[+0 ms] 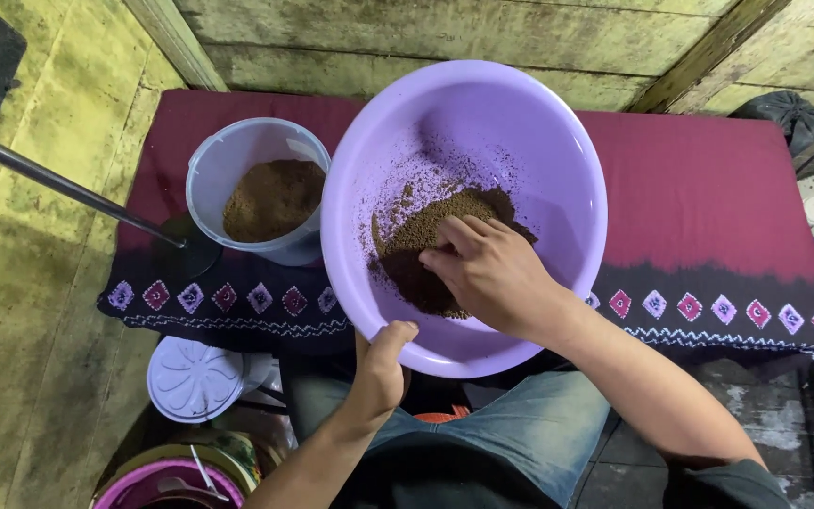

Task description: Mixing and sifting brown powder in a purple bowl by hand to achieve a uniform consistency.

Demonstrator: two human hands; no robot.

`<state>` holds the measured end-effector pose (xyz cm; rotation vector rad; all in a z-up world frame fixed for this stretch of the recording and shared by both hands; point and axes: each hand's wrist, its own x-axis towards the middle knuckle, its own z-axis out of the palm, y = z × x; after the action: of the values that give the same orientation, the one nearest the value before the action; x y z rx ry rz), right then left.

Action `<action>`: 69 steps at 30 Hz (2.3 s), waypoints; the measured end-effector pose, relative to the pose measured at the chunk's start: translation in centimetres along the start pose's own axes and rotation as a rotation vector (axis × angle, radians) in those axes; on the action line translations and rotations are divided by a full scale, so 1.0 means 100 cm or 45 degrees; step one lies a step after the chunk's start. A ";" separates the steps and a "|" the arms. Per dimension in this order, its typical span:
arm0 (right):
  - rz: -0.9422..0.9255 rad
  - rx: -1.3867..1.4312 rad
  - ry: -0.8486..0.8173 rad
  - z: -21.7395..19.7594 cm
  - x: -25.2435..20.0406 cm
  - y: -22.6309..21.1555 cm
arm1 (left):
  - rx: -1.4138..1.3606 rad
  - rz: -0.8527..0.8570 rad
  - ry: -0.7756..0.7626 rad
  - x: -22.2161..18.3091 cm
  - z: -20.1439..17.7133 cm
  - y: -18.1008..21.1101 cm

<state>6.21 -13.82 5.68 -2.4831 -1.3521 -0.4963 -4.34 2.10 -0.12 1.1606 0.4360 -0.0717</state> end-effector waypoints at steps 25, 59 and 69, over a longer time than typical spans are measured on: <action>-0.604 0.082 -0.099 -0.013 0.012 -0.005 | -0.059 0.460 -0.209 0.016 -0.016 -0.046; -0.621 0.343 -0.049 -0.043 0.027 0.019 | -0.408 0.275 0.256 0.017 0.000 0.001; 0.073 0.485 0.234 -0.055 0.006 0.082 | -0.510 0.500 0.400 0.059 -0.081 -0.035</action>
<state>12.50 -19.87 10.31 -2.1061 -1.1754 -0.3992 -2.35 8.95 -8.00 0.8425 0.4650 0.5246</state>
